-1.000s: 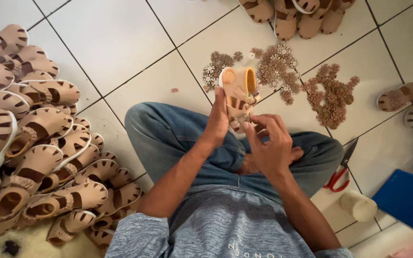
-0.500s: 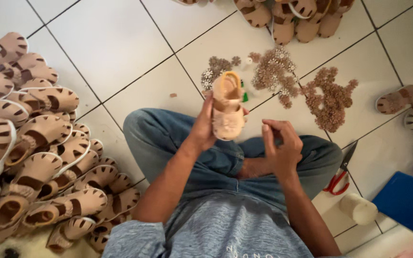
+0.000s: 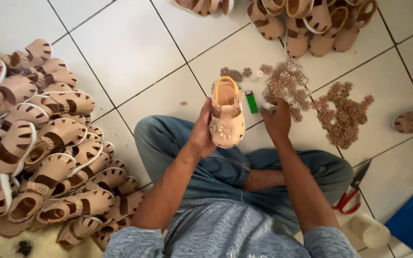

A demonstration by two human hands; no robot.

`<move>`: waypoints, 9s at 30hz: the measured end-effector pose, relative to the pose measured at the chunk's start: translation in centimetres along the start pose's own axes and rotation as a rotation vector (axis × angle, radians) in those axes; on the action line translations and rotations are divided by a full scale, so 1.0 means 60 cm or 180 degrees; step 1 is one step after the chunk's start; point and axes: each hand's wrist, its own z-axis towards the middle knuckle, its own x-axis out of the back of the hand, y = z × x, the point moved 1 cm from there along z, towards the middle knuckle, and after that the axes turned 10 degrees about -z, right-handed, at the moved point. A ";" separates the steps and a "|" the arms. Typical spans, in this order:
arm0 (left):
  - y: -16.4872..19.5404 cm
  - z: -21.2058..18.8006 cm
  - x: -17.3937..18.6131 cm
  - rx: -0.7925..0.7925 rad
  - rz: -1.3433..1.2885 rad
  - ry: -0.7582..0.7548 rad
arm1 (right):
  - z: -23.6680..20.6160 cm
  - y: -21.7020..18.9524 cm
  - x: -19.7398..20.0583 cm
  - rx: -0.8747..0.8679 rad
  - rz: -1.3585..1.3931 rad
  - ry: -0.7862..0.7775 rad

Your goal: The person sits cross-legged on the floor decorating children's sandals. They hold a sandal in one hand, squeeze glue from a small bottle onto the toe area, pick up a fabric flower appliqué from the floor, press it onto the glued spot, and press it down to secure it, repeating across the sandal surface.

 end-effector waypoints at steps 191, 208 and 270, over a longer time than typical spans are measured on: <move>-0.077 0.019 0.016 -0.0384 -0.0041 -0.0304 | -0.093 -0.135 0.207 -0.1167 0.2681 -0.1803; -0.071 0.010 0.009 -0.0325 0.0094 -0.0348 | -0.090 -0.141 0.210 -0.1121 0.2341 -0.1772; 0.032 -0.080 -0.174 -0.1089 0.5129 -0.2031 | -0.103 -0.066 0.212 -0.0169 0.2383 -0.2976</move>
